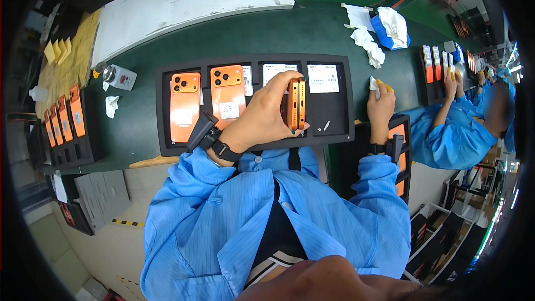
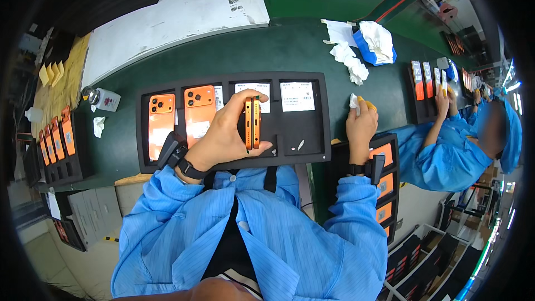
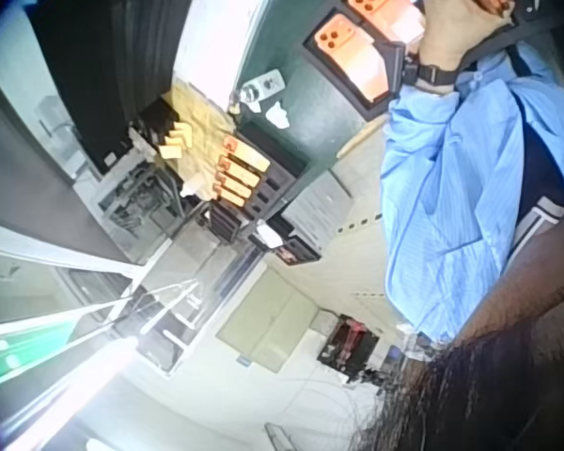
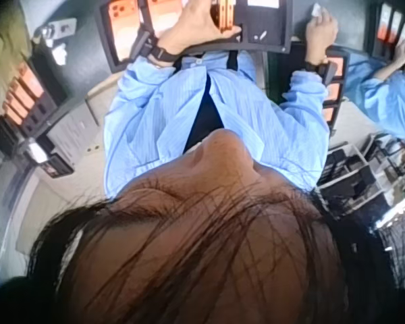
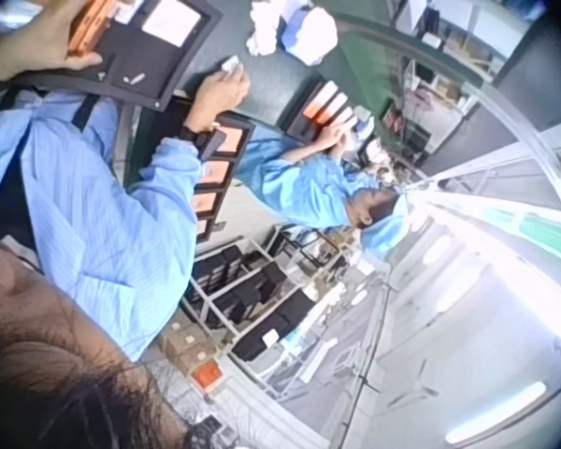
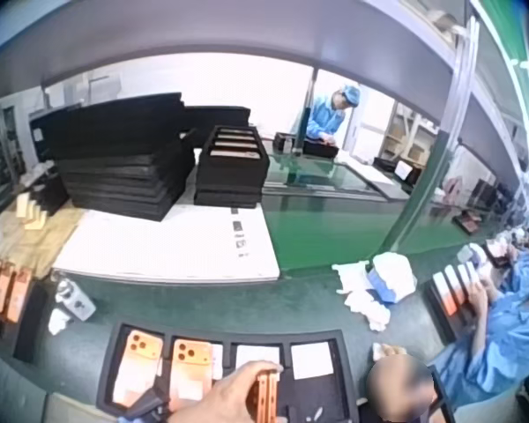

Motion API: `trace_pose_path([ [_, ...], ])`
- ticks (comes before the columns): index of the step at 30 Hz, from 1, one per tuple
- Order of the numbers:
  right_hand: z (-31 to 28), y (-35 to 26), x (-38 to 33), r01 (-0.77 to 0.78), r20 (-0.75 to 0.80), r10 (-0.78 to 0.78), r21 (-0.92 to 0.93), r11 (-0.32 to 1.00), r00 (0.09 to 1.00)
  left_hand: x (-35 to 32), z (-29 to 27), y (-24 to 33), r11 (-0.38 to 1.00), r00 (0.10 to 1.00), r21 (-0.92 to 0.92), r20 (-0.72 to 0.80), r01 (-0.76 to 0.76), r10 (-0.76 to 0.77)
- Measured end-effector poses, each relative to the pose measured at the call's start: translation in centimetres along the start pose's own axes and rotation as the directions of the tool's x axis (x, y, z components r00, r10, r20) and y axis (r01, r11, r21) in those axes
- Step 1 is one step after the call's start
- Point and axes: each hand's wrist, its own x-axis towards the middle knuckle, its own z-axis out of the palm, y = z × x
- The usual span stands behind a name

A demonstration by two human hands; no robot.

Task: Inspecting and cleaning smartphone components on a production line.

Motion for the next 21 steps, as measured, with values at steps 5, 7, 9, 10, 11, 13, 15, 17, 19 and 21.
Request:
trace_pose_path([
  [5, -1.8, -0.8, 0.8, -0.004, 0.030, 0.004, 0.014, 1.000, 1.000, 0.1, -0.2, 0.0, 0.998, 0.999, -0.036, 0.021, 0.050, -0.049],
  [7, -3.6, -2.2, 0.6, 0.077, -0.100, -0.065, 0.123, 0.989, 0.993, 0.1, -0.1, -0.2, 0.999, 0.999, -0.026, 0.014, 0.034, -0.034],
  [9, -5.8, -5.0, 0.0, 0.108, -0.055, -0.099, 0.211, 0.972, 0.994, -0.1, 0.0, -0.3, 1.000, 1.000, -0.019, 0.014, 0.021, -0.021],
  [10, -6.9, -6.8, -0.4, 0.140, -0.014, -0.142, 0.300, 0.944, 0.990, -0.2, -0.1, -0.2, 1.000, 0.999, 0.001, 0.011, 0.031, -0.031],
  [11, -8.3, -8.9, -1.1, 0.120, 0.058, -0.162, 0.444, 0.888, 0.985, 0.0, -0.1, -0.1, 0.999, 0.999, 0.020, 0.006, 0.038, -0.038],
  [13, -9.9, -12.3, -2.6, 0.098, 0.143, -0.261, 0.676, 0.730, 0.955, 0.3, 0.1, -0.2, 0.998, 0.998, 0.018, 0.016, 0.053, -0.053],
  [15, -10.1, -14.9, -3.7, 0.059, 0.171, -0.360, 0.835, 0.547, 0.917, 0.5, 0.1, 0.3, 0.998, 0.997, 0.015, 0.031, 0.066, -0.066],
  [17, -11.9, -18.2, -3.4, -0.158, 0.345, -0.426, 0.895, 0.416, 0.836, 0.7, 0.4, 0.3, 0.998, 0.999, 0.041, 0.026, 0.046, -0.047],
  [19, -12.5, -19.2, -2.8, -0.174, 0.387, -0.453, 0.880, 0.443, 0.803, 0.7, 0.2, 0.2, 0.996, 0.998, 0.071, 0.013, 0.059, -0.061],
  [21, -12.4, -19.3, -2.7, -0.177, 0.387, -0.457, 0.882, 0.436, 0.801, 0.6, -0.3, 0.4, 0.998, 0.997, 0.029, 0.043, 0.055, -0.056],
])
